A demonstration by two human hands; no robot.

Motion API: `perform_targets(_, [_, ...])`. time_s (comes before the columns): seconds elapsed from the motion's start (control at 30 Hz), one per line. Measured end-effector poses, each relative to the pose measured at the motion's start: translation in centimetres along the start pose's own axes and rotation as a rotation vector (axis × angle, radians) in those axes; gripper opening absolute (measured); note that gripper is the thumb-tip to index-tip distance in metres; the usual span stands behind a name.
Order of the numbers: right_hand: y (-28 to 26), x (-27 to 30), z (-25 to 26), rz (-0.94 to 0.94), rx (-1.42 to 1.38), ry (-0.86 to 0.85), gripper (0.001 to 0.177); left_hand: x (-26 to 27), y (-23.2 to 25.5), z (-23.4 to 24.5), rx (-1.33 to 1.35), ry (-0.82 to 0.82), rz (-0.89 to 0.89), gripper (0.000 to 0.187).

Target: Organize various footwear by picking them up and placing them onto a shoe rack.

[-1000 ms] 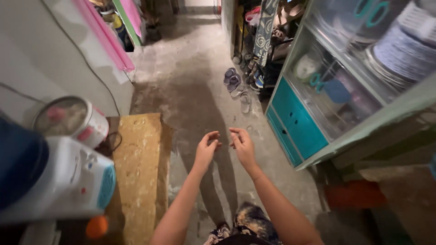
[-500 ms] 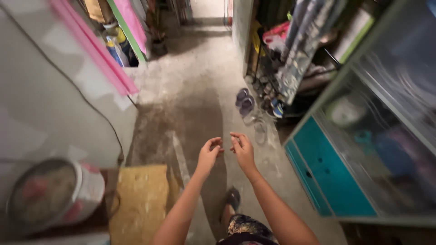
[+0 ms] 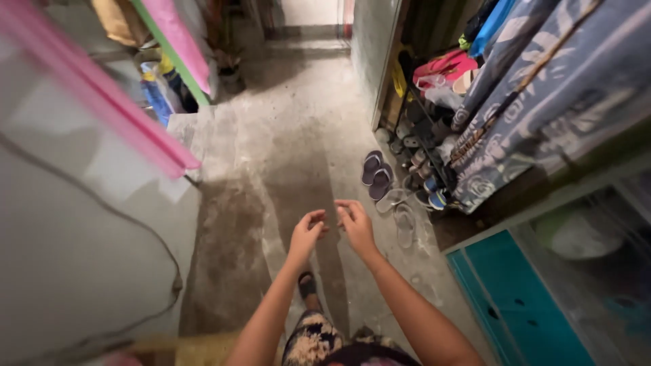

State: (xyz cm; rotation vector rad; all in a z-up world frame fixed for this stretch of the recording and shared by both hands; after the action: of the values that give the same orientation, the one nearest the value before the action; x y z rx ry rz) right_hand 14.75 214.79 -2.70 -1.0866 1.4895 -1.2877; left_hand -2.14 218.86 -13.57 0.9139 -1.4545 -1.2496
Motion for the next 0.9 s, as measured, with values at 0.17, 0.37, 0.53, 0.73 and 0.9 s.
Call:
perform_targets(0.17, [2.6, -12.2, -1.2, 0.014, -0.024, 0.137, 0.026, -13.4, 3.7, 2.2, -0.072, -0.114, -0.043, 0.037])
perform_targets(0.37, [4.3, -23.4, 1.2, 0.017, -0.032, 0.284, 0.026, -26.6, 5.2, 0.6, -0.153, -0.238, 0.029, 0.036])
perform_targets(0.53, [10.9, -32.1, 6.0, -0.01, -0.022, 0.391, 0.025, -35.9, 4.7, -2.5, -0.108, -0.324, 0.106, 0.035])
perform_targets(0.73, [17.2, -43.4, 12.2, -0.221, -0.043, 0.489, 0.025, -50.3, -1.9, -7.5, -0.121, -0.315, 0.144, 0.032])
perform_targets(0.9, [23.3, -54.4, 17.6, -0.193, 0.025, 0.508, 0.024, -61.5, -3.8, -13.2, -0.091, -0.28, 0.239, 0.034])
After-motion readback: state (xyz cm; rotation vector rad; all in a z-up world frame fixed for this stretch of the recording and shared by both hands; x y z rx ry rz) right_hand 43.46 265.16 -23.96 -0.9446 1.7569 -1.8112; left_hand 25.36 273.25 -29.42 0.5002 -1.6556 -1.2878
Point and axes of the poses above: each hand's wrist, its own x-axis away from the middle knuckle, its own z-axis out of the back of the hand, y = z × x, the point moved 4 cm from there along -x, towards the middle knuckle, and after that the axes turned 10 degrees about -x, right-handed, at the moved point
